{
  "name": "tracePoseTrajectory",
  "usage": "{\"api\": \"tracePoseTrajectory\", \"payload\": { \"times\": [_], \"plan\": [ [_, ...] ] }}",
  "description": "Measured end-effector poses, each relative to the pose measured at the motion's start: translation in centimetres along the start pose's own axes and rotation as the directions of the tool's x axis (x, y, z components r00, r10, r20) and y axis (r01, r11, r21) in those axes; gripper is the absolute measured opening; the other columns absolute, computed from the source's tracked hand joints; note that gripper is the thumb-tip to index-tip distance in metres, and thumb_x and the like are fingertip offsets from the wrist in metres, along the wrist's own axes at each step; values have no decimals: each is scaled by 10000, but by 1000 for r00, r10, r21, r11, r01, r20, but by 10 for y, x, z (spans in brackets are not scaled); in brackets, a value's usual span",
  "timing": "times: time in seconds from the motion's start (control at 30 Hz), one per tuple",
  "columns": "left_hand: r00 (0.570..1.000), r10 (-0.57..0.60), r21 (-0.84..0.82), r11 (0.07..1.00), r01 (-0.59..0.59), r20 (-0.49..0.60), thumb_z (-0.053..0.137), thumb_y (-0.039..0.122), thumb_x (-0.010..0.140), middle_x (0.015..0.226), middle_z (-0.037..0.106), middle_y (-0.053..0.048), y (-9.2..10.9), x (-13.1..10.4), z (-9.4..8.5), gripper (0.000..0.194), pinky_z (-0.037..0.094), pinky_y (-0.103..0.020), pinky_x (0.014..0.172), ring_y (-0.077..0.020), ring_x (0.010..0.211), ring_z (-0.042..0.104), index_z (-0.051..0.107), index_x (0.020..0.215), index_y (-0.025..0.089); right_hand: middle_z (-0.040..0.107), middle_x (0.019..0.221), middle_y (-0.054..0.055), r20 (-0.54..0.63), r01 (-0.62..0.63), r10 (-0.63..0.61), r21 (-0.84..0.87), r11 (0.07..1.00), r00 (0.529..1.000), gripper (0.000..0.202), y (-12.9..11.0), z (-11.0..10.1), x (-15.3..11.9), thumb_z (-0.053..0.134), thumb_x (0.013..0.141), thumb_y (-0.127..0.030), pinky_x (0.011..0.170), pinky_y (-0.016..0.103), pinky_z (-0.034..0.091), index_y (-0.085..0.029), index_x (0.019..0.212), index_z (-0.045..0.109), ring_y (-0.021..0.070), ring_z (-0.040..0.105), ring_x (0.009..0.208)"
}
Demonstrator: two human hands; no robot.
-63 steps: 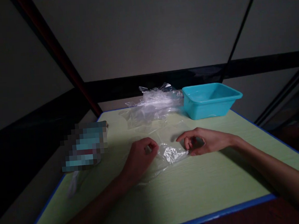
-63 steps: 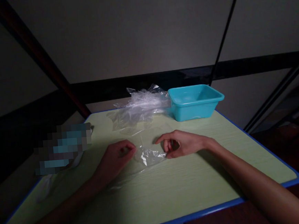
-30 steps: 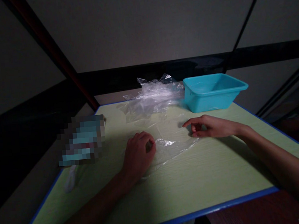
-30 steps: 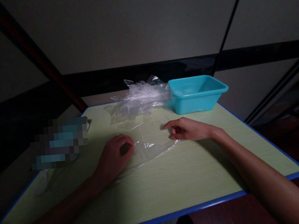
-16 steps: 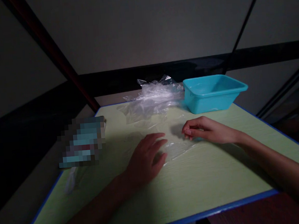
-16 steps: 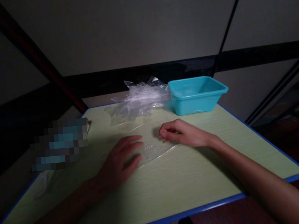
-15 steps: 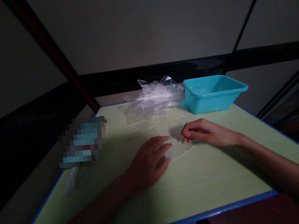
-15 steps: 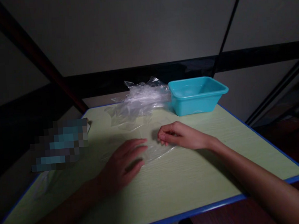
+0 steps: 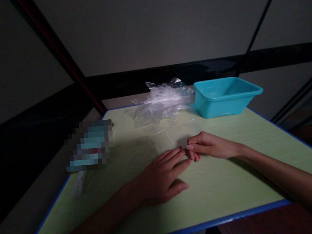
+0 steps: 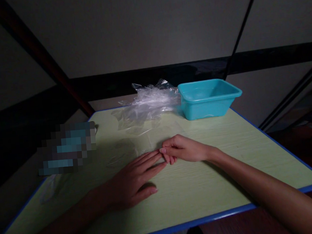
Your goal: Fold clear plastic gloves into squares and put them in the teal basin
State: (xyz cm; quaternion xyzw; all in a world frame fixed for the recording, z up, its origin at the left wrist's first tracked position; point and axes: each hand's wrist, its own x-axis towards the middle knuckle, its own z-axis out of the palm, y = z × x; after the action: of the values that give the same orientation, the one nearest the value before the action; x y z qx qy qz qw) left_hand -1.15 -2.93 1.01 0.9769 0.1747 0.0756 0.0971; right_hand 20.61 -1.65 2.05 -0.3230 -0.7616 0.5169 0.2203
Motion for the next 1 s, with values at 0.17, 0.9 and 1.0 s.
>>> {"api": "tracePoseTrajectory", "payload": {
  "times": [0.17,0.9,1.0],
  "plan": [
    [1000,5,-15,1000,-5,-2,481,369,816,1370,299,-158,0,-1,0,549,245,-457,1015,-277,1277,221,354,1291,124,534,579,-3,29,-40,39,34,999,999,339,2,-2,1,396,887,-348,527,212,413,-113,687,538,75,510,542],
    [1000,-17,-61,998,19,21,466,376,834,1413,216,-88,-1,-2,-3,529,202,-427,1041,-241,1303,146,330,1306,178,576,604,24,164,-295,303,-75,953,939,401,15,-67,-28,411,856,-428,543,229,438,-114,651,552,84,537,543],
    [1000,-12,-60,998,13,6,477,369,827,1417,200,-99,-1,-3,-2,557,203,-419,1045,-240,1306,132,311,1314,155,568,589,20,132,-313,323,-96,945,937,402,17,-70,-30,414,850,-433,529,233,431,-120,631,537,83,523,521]
  ]
}}
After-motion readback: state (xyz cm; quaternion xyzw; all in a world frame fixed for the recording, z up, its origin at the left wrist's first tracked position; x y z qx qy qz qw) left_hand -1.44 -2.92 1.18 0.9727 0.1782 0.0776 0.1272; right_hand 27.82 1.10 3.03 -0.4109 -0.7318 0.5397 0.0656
